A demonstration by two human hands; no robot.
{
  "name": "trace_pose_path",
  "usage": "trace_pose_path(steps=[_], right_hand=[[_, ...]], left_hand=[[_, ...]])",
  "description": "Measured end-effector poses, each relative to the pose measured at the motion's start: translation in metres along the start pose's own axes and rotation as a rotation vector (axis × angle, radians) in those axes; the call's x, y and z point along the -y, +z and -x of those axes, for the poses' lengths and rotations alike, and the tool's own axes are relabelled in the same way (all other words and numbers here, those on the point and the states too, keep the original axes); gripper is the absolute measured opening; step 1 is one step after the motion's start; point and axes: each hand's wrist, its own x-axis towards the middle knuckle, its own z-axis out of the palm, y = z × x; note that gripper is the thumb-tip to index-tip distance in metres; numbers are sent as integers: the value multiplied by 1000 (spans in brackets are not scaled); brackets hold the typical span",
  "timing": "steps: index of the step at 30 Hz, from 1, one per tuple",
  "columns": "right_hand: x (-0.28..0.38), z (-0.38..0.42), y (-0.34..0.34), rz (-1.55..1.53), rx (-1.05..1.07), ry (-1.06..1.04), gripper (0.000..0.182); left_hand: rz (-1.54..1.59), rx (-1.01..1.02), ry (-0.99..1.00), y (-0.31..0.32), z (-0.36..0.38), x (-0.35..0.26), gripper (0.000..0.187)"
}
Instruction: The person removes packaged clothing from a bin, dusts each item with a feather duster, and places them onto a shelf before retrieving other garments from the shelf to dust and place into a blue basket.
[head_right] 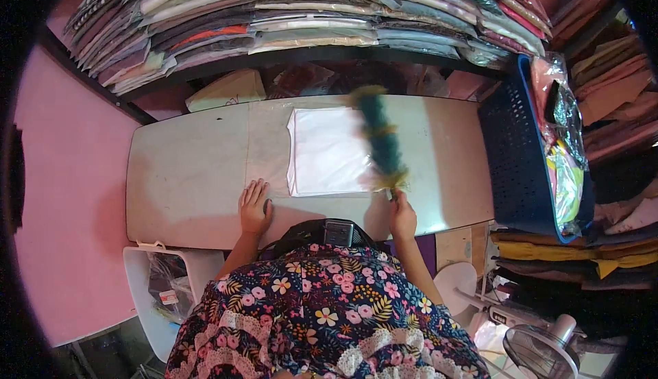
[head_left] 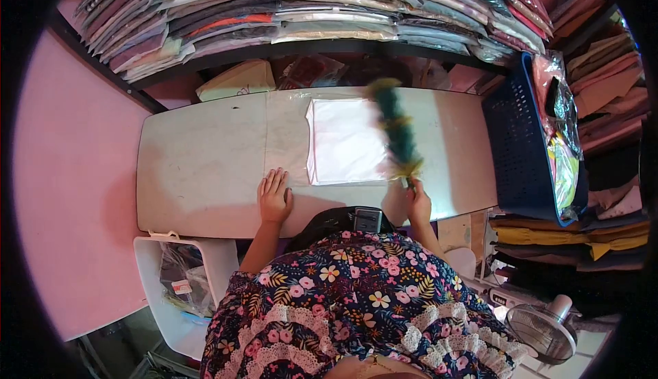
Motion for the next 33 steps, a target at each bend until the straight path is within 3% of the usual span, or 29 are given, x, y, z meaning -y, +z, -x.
trace_pose_path(steps=[1, 2, 4, 6, 8, 10, 12, 15, 18, 20, 21, 23, 24, 26, 28, 30, 31, 32, 33], right_hand=[[10, -1, -5, -39, 78, 169, 35], [11, 2, -3, -39, 80, 167, 35], [7, 18, 0, -182, 221, -10, 37], [3, 31, 2, -23, 382, -400, 38], [12, 34, -8, 221, 508, -381, 38], [11, 25, -1, 136, 328, -304, 37], [22, 10, 13, -193, 119, -119, 36], [24, 2, 25, -236, 151, 44, 37], [31, 10, 14, -181, 624, -471, 38], [36, 5, 13, -4, 717, -688, 38], [43, 1, 10, -5, 713, -687, 38], [62, -5, 10, 130, 613, -433, 37], [64, -9, 17, 129, 610, -432, 37], [67, -16, 33, -115, 258, -274, 37], [72, -18, 31, -145, 299, -242, 37], [62, -21, 34, -128, 535, -595, 39], [79, -21, 18, 6, 638, -578, 39], [79, -23, 19, -2, 628, -573, 39], [76, -27, 21, 63, 549, -510, 38]], left_hand=[[-1, 3, 4, -1, 1, 1, 46], [-9, 8, -8, -2, 3, 2, 46], [-17, 12, -23, -3, 5, 2, 46], [-17, 18, -20, -3, 6, 4, 46], [0, 23, -14, 0, 3, 5, 47], [11, 31, -26, 1, 6, 6, 47], [-2, 23, -12, 2, 4, 10, 46], [94, -58, -29, 1, 11, 14, 50], [168, -216, -66, 0, 14, 12, 54], [188, -305, -93, -5, 13, 11, 57], [125, -271, -80, -10, 8, 9, 57], [58, -202, -64, -12, 3, 12, 54], [58, -203, -60, -12, 3, 15, 54], [-65, 72, 61, -14, 5, 19, 48], [-83, 23, 102, -13, 7, 9, 41], [25, -22, 41, -14, 5, -3, 38], [-20, -26, 40, -5, 8, 3, 35], [-53, 57, 19, 4, 14, 9, 34], [-13, 15, 29, -7, 9, -4, 34]])
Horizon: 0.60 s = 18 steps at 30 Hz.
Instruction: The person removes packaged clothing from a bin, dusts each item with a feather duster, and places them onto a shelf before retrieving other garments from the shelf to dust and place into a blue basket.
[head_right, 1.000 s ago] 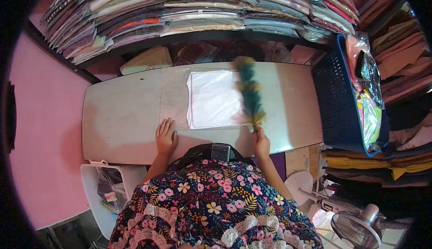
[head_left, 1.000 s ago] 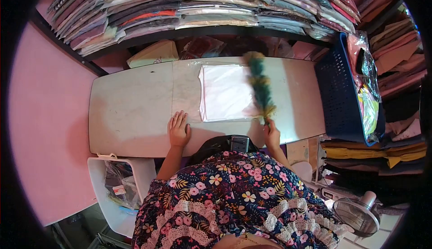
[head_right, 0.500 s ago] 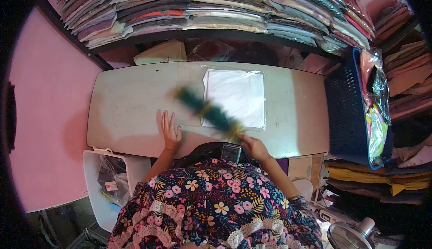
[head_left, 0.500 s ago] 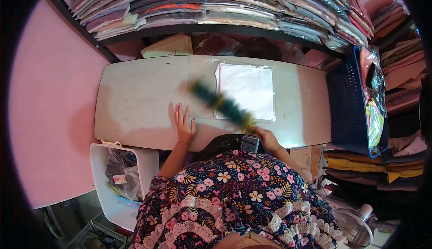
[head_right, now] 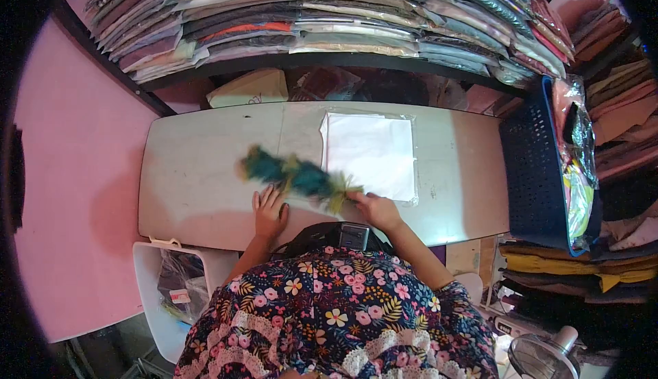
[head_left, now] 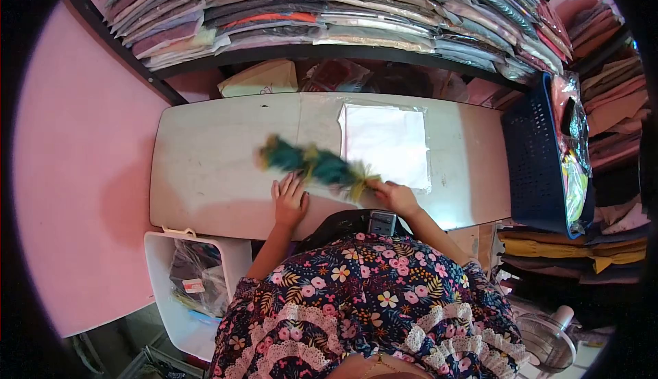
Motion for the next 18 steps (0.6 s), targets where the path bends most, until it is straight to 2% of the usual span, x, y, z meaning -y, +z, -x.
trace_pose_path(steps=[3, 5, 6, 9, 11, 12, 15, 17, 18], right_hand=[[-16, -19, 5, 23, -295, 214, 39], [-14, -29, 3, -3, -357, 362, 39], [-14, -27, 2, -7, -363, 366, 39], [-15, -7, 2, -118, -149, -50, 39], [-2, 10, -13, 17, 42, -104, 38], [-6, 15, -13, 12, 36, -96, 38], [-39, 22, -9, 118, -299, 260, 36], [-50, 14, -13, 83, -451, 519, 34], [-46, 13, -16, 74, -452, 529, 34]], left_hand=[[44, -54, 12, -11, -4, -20, 35], [61, -43, 11, -14, -4, -26, 37], [57, -48, 20, -14, -3, -29, 37], [53, -46, 3, -15, -2, -37, 38], [37, -46, 3, -5, 7, -33, 38], [22, -49, -11, -7, 5, -35, 39], [-11, -35, -24, -15, -1, -46, 39], [-24, -27, -23, -18, -2, -43, 39], [-33, -28, -30, -19, -3, -43, 40]])
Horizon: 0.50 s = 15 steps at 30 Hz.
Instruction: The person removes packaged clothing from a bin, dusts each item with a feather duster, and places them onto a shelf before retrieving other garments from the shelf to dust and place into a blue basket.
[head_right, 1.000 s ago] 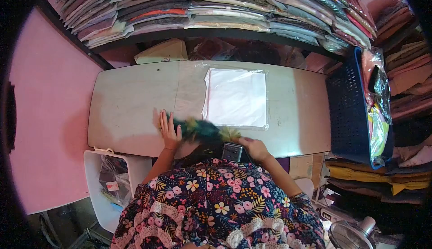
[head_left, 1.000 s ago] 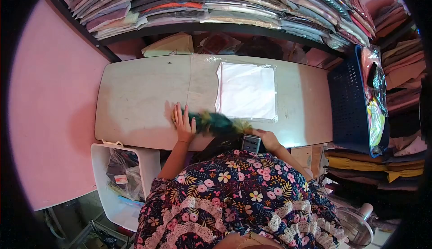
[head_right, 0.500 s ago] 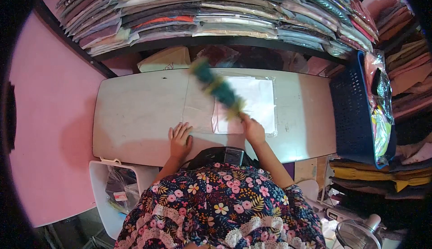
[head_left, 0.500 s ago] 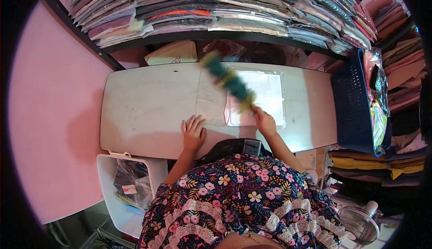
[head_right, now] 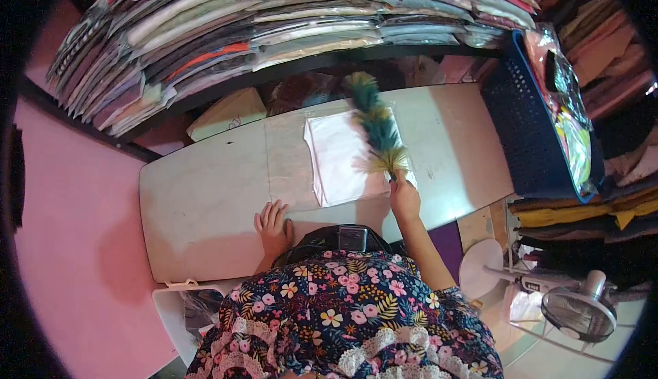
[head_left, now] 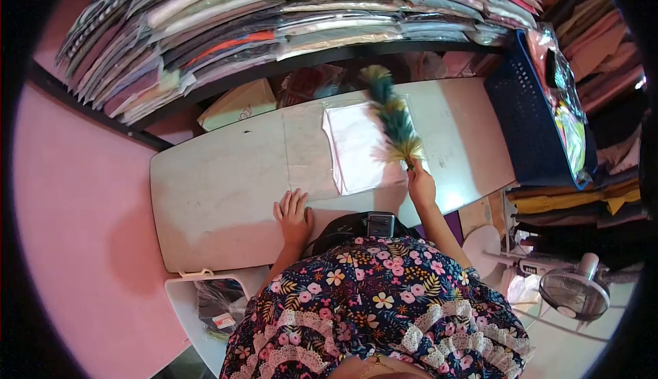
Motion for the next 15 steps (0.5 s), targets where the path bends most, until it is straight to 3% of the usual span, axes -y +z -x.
trace_pose_path(steps=[2, 3, 5, 7, 9, 12, 15], right_hand=[[5, -2, -14, -88, 37, -21, 32], [-19, -5, 7, -93, 86, -175, 35], [-4, 21, 9, -264, 170, -424, 37], [16, 42, -16, -66, 406, -499, 38], [19, 39, -18, -8, 414, -457, 38], [8, 4, -5, -52, 151, -198, 35], [31, -8, 1, -83, 197, -305, 36]], left_hand=[[-14, 6, 5, 5, -4, -2, 40], [-23, 3, 1, 7, -6, -3, 40], [-27, 19, 6, -1, -1, 8, 41], [13, 8, 14, 3, 3, 16, 41], [16, 0, 4, 2, 6, 17, 41], [35, 9, 11, 14, -6, 8, 41], [36, 14, 6, 17, -2, 13, 41]])
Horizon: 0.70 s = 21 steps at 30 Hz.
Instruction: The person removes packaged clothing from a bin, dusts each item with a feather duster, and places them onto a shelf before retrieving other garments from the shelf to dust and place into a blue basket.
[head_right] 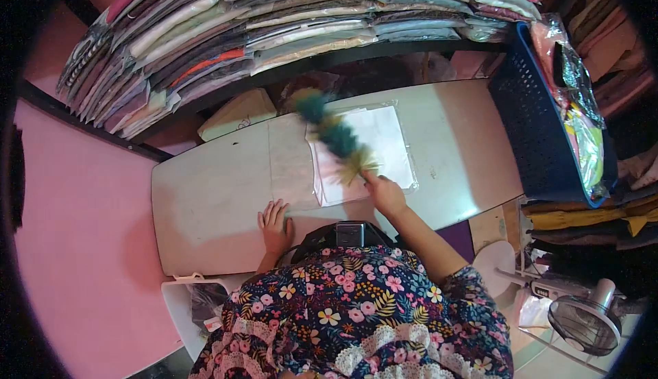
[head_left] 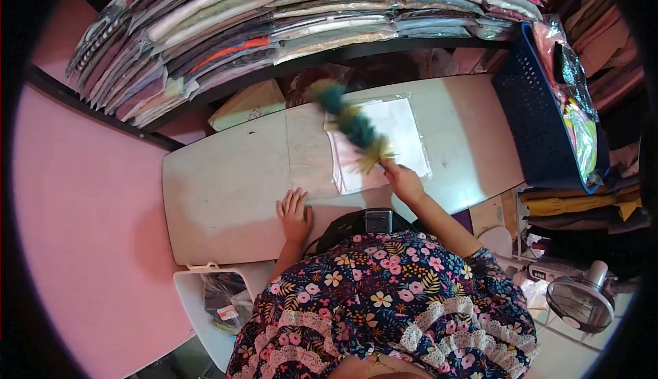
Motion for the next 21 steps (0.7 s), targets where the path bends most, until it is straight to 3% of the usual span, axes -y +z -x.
trace_pose_path(steps=[3, 4, 6, 12, 13, 18, 21], right_hand=[[8, -1, 8, -10, 325, -365, 39], [16, 1, 9, -48, 336, -456, 39], [28, 1, -5, 137, 318, -410, 38], [-10, -14, -13, 97, -169, 217, 37], [-15, -8, -14, 97, -171, 223, 37], [-11, 45, -7, -59, 206, -280, 38], [-5, 52, -16, 45, 165, -119, 38]], left_hand=[[-1, -2, -8, -3, 3, 5, 39], [-6, -6, -8, 4, 9, 14, 39], [-37, -17, -28, 17, 19, 31, 39], [3, 27, -25, -12, 7, 16, 38], [11, 29, -31, -14, 9, 17, 38], [3, 64, -80, -24, 17, 24, 38], [-3, 82, -102, -29, 19, 28, 38]])
